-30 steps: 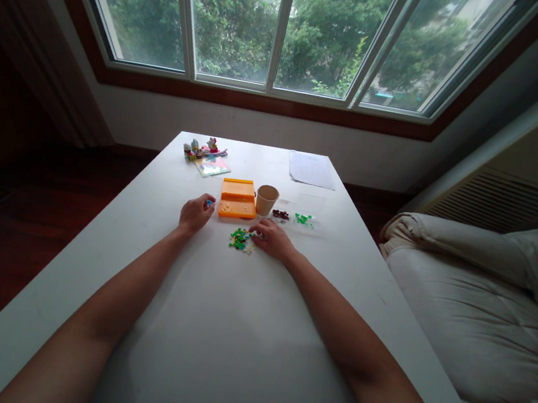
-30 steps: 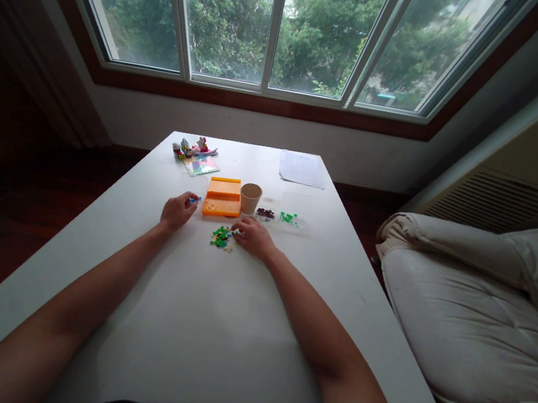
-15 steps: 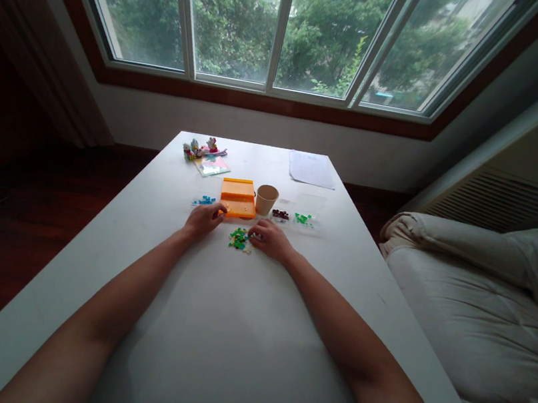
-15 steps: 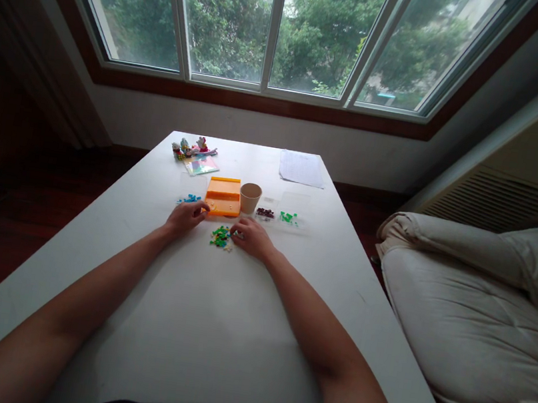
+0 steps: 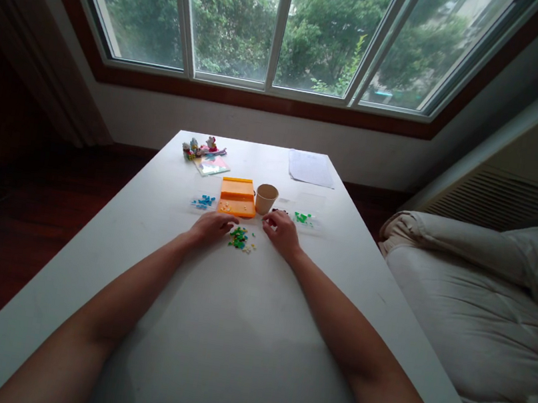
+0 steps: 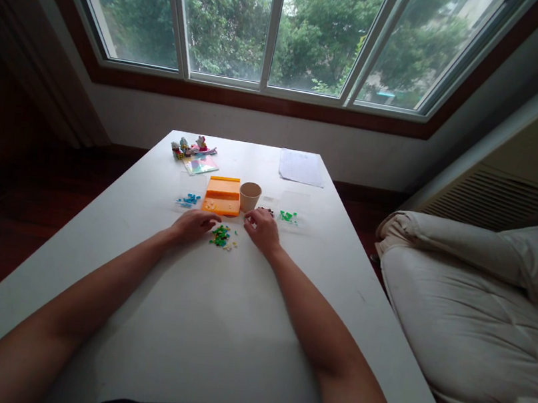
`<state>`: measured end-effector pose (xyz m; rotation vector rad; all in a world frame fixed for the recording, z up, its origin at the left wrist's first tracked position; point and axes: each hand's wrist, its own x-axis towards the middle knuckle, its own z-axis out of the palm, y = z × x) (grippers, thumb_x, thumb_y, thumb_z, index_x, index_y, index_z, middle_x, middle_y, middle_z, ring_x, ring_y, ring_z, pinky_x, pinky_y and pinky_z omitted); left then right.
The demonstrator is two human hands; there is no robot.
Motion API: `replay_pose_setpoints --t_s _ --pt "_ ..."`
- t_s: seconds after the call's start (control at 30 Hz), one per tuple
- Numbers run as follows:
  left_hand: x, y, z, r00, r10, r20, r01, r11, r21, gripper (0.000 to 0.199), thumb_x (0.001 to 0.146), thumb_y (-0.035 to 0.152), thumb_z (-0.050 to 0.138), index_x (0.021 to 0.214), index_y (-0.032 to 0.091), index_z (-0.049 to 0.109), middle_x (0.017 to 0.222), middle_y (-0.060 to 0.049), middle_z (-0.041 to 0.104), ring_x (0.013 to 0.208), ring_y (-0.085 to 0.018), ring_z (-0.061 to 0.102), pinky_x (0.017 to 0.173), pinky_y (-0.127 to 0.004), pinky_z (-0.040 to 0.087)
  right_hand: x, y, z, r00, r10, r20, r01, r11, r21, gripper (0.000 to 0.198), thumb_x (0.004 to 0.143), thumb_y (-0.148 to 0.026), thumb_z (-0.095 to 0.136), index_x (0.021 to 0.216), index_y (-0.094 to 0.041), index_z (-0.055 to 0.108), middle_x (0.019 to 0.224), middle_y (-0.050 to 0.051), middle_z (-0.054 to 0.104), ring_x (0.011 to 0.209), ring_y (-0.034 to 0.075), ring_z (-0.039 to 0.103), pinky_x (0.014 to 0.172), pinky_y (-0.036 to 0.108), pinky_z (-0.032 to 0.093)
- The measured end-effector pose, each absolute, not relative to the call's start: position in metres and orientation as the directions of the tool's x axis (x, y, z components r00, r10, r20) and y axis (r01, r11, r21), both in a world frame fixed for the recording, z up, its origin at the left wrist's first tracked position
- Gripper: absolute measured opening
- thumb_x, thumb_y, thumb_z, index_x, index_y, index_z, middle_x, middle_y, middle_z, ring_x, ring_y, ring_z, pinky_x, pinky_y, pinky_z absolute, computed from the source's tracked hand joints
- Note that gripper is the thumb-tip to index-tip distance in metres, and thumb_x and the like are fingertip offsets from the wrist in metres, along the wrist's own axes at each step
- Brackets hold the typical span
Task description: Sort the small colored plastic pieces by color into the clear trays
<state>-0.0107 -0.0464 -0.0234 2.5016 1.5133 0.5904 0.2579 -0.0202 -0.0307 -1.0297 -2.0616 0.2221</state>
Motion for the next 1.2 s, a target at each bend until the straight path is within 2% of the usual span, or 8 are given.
replay_pose_setpoints --t_s 0.13,0.23,0.43,0.6,1.1,1.2 --pt "-0.007 -0.049 -0.021 0.454 0.863 0.22 0.799 -0.504 0.327 0.031 0.089 0.026 0.054 0.113 0.029 0.072 0.097 -0.002 0.075 0.083 -0.017 0.065 0.074 -0.025 0.044 0.279 -0.007 -0.027 -0.057 0.751 0.658 0.704 0.498 -0.507 0.01 0.086 -0.022 0.055 0.088 -0.02 0.065 0.077 0.003 0.057 0.078 0.02 0.051 0.077 0.032 0.042" --pt "-0.007 -0.051 -0.018 0.459 0.865 0.204 0.801 -0.502 0.326 0.029 0.088 0.026 0.055 0.111 0.027 0.072 0.093 -0.002 0.075 0.079 -0.016 0.064 0.072 -0.024 0.043 0.3 0.005 -0.027 0.106 0.714 0.692 0.762 0.388 -0.518 0.012 0.087 -0.024 0.053 0.089 -0.019 0.064 0.078 0.004 0.056 0.079 0.021 0.049 0.08 0.034 0.041" --pt "-0.008 -0.054 -0.014 0.466 0.864 0.19 0.8 -0.503 0.326 0.021 0.087 0.031 0.055 0.097 0.024 0.073 0.078 -0.001 0.069 0.067 -0.014 0.057 0.062 -0.024 0.037 0.322 0.019 -0.036 0.271 0.717 0.642 0.814 0.187 -0.551 0.013 0.085 -0.024 0.052 0.087 -0.019 0.063 0.082 0.005 0.056 0.082 0.022 0.049 0.083 0.036 0.039" --pt "-0.007 -0.054 -0.014 0.454 0.872 0.183 0.803 -0.489 0.341 0.021 0.087 0.033 0.056 0.098 0.025 0.072 0.074 0.0 0.066 0.066 -0.014 0.056 0.061 -0.024 0.035 0.322 0.022 -0.044 0.377 0.72 0.583 0.827 0.022 -0.562 0.013 0.082 -0.027 0.054 0.087 -0.02 0.064 0.089 0.006 0.058 0.088 0.024 0.049 0.082 0.037 0.037" --pt "-0.007 -0.053 -0.014 0.444 0.88 0.167 0.803 -0.474 0.363 0.024 0.084 0.032 0.057 0.099 0.024 0.074 0.071 -0.001 0.065 0.063 -0.014 0.054 0.06 -0.025 0.035 0.303 0.01 -0.037 0.254 0.725 0.641 0.81 0.202 -0.55 0.011 0.083 -0.023 0.054 0.084 -0.019 0.064 0.085 0.007 0.057 0.084 0.023 0.05 0.081 0.036 0.04" --pt "-0.006 -0.053 -0.014 0.451 0.877 0.164 0.802 -0.479 0.357 0.025 0.083 0.032 0.057 0.1 0.024 0.074 0.069 0.0 0.063 0.062 -0.014 0.052 0.06 -0.025 0.034 0.301 0.009 -0.036 0.212 0.729 0.651 0.776 0.279 -0.566 0.012 0.084 -0.023 0.052 0.084 -0.019 0.063 0.082 0.006 0.057 0.081 0.022 0.051 0.081 0.035 0.041"
